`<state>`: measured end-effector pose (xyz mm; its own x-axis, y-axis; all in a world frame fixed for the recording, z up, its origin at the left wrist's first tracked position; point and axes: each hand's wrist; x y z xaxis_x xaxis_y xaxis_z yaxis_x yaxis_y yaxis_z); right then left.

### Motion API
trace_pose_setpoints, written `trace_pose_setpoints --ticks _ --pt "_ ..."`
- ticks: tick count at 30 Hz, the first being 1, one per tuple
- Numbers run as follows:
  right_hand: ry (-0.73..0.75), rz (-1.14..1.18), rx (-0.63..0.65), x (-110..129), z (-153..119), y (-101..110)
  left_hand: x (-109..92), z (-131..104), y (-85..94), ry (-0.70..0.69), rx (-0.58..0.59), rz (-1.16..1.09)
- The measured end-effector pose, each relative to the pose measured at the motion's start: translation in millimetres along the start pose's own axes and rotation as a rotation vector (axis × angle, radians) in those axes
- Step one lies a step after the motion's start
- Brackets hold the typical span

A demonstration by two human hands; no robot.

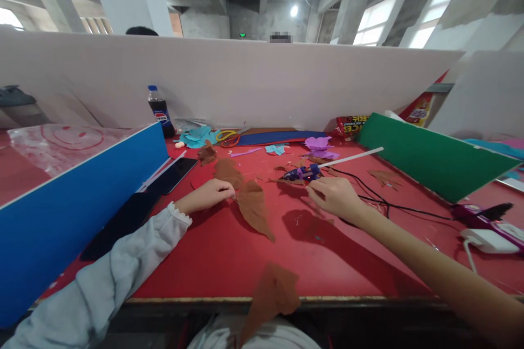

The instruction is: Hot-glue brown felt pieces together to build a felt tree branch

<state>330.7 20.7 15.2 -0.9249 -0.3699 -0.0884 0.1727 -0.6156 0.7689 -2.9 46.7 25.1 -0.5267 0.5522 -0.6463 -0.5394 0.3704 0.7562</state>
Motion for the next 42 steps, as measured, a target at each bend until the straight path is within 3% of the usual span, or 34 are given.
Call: trace_pose_setpoints --ticks 3,7,11,14,20,24,27,31,34,37,42 --pt "0.047 0.002 0.030 11 5 -4 -2 -2 1.2 0.093 -0.030 -0.112" --pt "0.093 0.035 -0.011 23 11 -7 -2 -3 2.0 0.067 -0.047 0.005" --pt "0.106 0.055 -0.059 25 11 -6 1 -2 -3.5 -0.062 0.113 0.110" --pt "0.103 0.051 -0.036 22 8 -7 1 -2 -10.1 -0.206 0.136 0.234" --pt "-0.028 0.111 0.215 30 8 -14 -5 -2 -15.6 -0.286 0.088 0.474" --pt "-0.077 0.159 0.423 52 16 -18 -3 -3 -4.5 -0.274 0.019 0.540" --pt "-0.088 0.160 0.518 71 25 -19 6 -5 9.6 -0.170 -0.041 0.513" --pt "-0.119 0.133 0.577 88 33 -19 21 -11 26.3 -0.099 -0.050 0.468" --pt "-0.144 0.106 0.593 94 36 -22 28 -17 31.9 -0.131 0.039 0.467" --pt "-0.149 0.107 0.619 95 37 -26 32 -19 30.9 -0.177 0.127 0.499" --pt "-0.170 0.109 0.633 96 39 -29 40 -18 24.1 -0.165 0.126 0.556"
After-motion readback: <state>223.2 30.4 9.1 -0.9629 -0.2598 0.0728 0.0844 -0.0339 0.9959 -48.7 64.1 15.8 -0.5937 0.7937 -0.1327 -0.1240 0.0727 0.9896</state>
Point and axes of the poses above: each hand's wrist, its own z-axis towards the middle knuckle, its own y-axis out of the back of the hand, x = y × z, and after that the axes turned 14 degrees about -y, right-handed
